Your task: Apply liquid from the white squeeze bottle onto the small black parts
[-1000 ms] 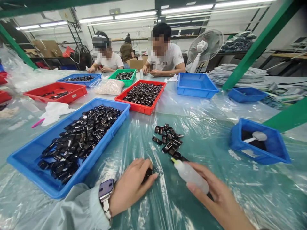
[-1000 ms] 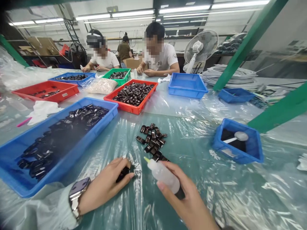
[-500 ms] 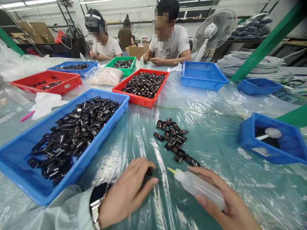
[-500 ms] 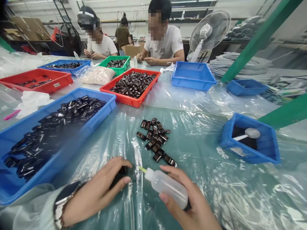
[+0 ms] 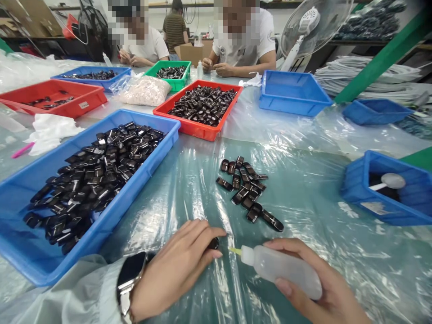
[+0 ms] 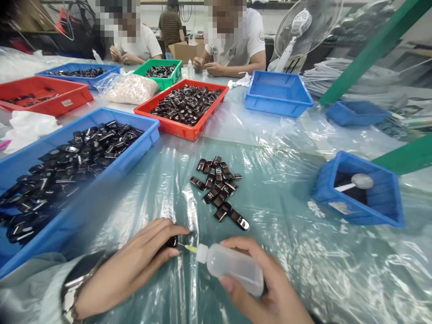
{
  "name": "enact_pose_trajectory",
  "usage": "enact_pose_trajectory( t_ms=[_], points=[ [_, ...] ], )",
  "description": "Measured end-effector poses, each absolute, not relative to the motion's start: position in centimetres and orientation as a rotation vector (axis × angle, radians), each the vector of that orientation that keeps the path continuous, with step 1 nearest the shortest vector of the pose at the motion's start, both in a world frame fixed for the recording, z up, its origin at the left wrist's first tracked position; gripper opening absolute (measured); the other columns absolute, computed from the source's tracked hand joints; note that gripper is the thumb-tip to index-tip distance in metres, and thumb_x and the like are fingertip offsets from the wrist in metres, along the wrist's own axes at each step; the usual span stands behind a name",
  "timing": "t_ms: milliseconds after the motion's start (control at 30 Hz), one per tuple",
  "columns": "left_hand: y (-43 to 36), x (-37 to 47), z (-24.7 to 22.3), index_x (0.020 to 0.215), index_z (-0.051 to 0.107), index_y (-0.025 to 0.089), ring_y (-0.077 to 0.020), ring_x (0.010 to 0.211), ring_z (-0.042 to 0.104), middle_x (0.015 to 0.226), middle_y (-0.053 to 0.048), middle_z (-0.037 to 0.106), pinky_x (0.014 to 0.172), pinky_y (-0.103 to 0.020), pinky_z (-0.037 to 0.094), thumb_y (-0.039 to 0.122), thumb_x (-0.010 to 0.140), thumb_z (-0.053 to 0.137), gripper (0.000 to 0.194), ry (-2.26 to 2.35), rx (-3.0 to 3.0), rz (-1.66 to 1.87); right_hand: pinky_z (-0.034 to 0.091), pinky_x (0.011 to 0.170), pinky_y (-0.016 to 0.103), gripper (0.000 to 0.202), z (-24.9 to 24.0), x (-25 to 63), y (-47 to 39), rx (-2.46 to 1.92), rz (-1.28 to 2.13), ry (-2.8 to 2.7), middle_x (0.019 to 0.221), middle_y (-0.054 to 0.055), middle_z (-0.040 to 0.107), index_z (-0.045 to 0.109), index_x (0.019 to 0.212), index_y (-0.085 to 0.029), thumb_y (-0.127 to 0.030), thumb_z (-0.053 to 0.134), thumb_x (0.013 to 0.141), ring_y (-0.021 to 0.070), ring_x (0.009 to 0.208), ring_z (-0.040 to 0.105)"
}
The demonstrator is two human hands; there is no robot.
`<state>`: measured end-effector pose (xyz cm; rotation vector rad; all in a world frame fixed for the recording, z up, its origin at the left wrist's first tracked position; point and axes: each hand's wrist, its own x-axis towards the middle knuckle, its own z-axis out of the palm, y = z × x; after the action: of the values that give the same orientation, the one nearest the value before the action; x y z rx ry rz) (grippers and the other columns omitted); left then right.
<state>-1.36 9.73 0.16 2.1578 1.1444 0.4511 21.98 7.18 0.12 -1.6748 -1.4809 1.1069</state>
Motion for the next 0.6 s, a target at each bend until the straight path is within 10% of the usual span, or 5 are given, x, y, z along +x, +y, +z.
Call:
enact_pose_trajectory(
  t_ms=[600],
  points=[
    [9.35,-1.29,-0.13,0.104,0.045,0.019,-0.0195,0.077,0.061,0.089,-0.004,0.062,0.061,-0.031,0.050,0.033,0.096,0.045,0.016,1.157,2.108,0.540,0.051,0.046,0.025,0.022,0.24,21.92,7.32,-1.613,1.121,-1.493,0.087,0.002,0.069,0.071,0.087,-0.034,-0.047,0.066,0.071,0.0208,0.067,0.065]
  ],
)
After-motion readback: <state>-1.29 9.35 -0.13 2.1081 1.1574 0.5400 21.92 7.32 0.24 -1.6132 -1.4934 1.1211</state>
